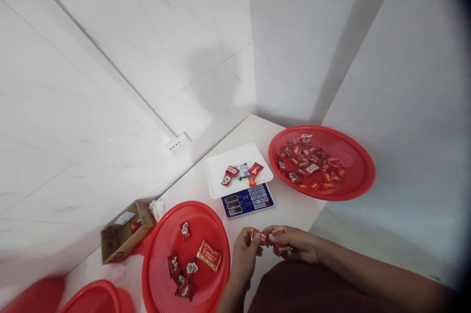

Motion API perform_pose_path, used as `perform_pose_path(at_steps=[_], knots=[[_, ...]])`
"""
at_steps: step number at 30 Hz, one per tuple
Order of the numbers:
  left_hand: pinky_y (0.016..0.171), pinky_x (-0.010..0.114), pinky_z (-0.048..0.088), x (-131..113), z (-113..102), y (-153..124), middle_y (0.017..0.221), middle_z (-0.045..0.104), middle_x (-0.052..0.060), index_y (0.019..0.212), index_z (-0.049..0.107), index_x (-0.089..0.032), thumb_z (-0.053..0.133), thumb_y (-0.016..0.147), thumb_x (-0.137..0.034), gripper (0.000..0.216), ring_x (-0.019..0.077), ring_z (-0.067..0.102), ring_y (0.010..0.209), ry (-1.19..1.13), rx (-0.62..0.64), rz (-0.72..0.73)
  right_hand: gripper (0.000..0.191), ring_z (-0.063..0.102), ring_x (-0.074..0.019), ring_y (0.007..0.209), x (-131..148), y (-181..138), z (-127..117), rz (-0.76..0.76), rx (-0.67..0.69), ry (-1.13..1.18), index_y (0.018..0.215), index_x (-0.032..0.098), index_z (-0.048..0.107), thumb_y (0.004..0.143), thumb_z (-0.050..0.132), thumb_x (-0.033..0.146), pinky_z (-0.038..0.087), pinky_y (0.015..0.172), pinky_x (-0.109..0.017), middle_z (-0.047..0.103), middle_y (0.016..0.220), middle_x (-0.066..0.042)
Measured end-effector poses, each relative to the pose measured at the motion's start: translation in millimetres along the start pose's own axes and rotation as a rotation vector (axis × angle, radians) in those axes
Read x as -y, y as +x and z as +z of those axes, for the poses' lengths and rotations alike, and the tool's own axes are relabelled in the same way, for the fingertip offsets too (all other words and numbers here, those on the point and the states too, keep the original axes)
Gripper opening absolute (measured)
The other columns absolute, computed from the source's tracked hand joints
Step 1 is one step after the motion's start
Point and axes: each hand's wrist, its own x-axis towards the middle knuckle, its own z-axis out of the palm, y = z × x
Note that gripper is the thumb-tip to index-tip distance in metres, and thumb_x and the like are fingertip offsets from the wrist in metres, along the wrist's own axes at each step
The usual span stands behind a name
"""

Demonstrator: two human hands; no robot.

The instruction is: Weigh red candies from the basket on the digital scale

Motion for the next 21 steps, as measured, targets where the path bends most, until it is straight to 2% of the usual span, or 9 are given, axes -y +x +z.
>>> perform_pose_path(at_steps=[6, 9, 11, 14, 16, 18, 21], knots=[[0.056, 0.023, 0.038, 0.4, 2.9, -2.9, 0.067, 0.054, 0.0, 0.084, 0.055, -0.015, 0.055, 0.072, -0.044, 0.032, 0.0096, 0.047, 0.058, 0.025, 0.04, -0.017, 0.023, 0.045, -0.0038, 0.041, -10.6, 3.6, 4.3, -0.02, -0.099, -0.125, 0.076, 0.014, 0.056, 0.064, 0.07, 0.029, 0.028, 0.034, -0.012, 0.05, 0.053, 0.005], [0.059, 0.025, 0.041, 2.5, 1.3, -2.5, 0.072, 0.055, 0.002, 0.096, 0.053, -0.015, 0.05, 0.075, -0.046, 0.038, 0.0112, 0.05, 0.061, 0.048, 0.027, -0.033, 0.021, 0.046, -0.0028, 0.042, -1.1, 0.1, -5.3, -0.063, -0.139, -0.006, 0.078, 0.015, 0.057, 0.066, 0.07, 0.025, 0.027, 0.031, -0.009, 0.05, 0.054, 0.005], [0.062, 0.027, 0.043, 5.7, -3.4, -0.4, 0.077, 0.056, 0.004, 0.101, 0.052, -0.015, 0.047, 0.076, -0.045, 0.039, 0.0135, 0.053, 0.067, 0.116, 0.0, -0.024, 0.018, 0.051, -0.0033, 0.048, 16.8, -8.2, -18.0, -0.144, -0.175, 0.162, 0.079, 0.017, 0.057, 0.067, 0.07, 0.021, 0.027, 0.03, -0.005, 0.053, 0.06, 0.003], [0.076, 0.032, 0.045, 13.1, -18.4, 4.8, 0.096, 0.058, 0.01, 0.106, 0.052, -0.016, 0.046, 0.077, -0.039, 0.037, 0.019, 0.055, 0.089, 0.382, -0.062, 0.069, 0.012, 0.057, -0.0054, 0.061, 53.9, -28.9, -41.0, -0.362, -0.132, 0.459, 0.081, 0.02, 0.057, 0.072, 0.064, 0.015, 0.032, 0.03, -0.002, 0.058, 0.071, 0.001], [0.091, 0.036, 0.038, 18.1, -33.2, 9.3, 0.112, 0.055, 0.012, 0.111, 0.052, -0.016, 0.047, 0.077, -0.034, 0.038, 0.0219, 0.048, 0.108, 0.64, -0.132, 0.18, 0.019, 0.058, -0.0056, 0.066, 74.5, -42.1, -52.7, -0.511, -0.107, 0.559, 0.095, 0.024, 0.057, 0.078, 0.057, 0.014, 0.035, 0.032, -0.001, 0.059, 0.074, 0.001], [0.102, 0.039, 0.026, 22.3, -49.0, 14.5, 0.125, 0.048, 0.013, 0.115, 0.051, -0.015, 0.046, 0.077, -0.028, 0.04, 0.0249, 0.034, 0.123, 0.882, -0.205, 0.243, 0.028, 0.059, -0.0058, 0.066, 83.6, -48.5, -58.1, -0.549, -0.119, 0.585, 0.106, 0.026, 0.054, 0.081, 0.053, 0.013, 0.037, 0.033, -0.002, 0.059, 0.076, 0.0], [0.106, 0.042, 0.017, 27.4, -68.0, 20.5, 0.14, 0.031, 0.012, 0.124, 0.044, -0.016, 0.047, 0.076, -0.023, 0.049, 0.0281, 0.015, 0.132, 1.089, -0.267, 0.194, 0.033, 0.06, -0.0075, 0.063, 73.5, -41.2, -54.3, -0.45, -0.178, 0.551, 0.109, 0.026, 0.053, 0.079, 0.055, 0.012, 0.038, 0.03, -0.004, 0.06, 0.073, 0.0]])
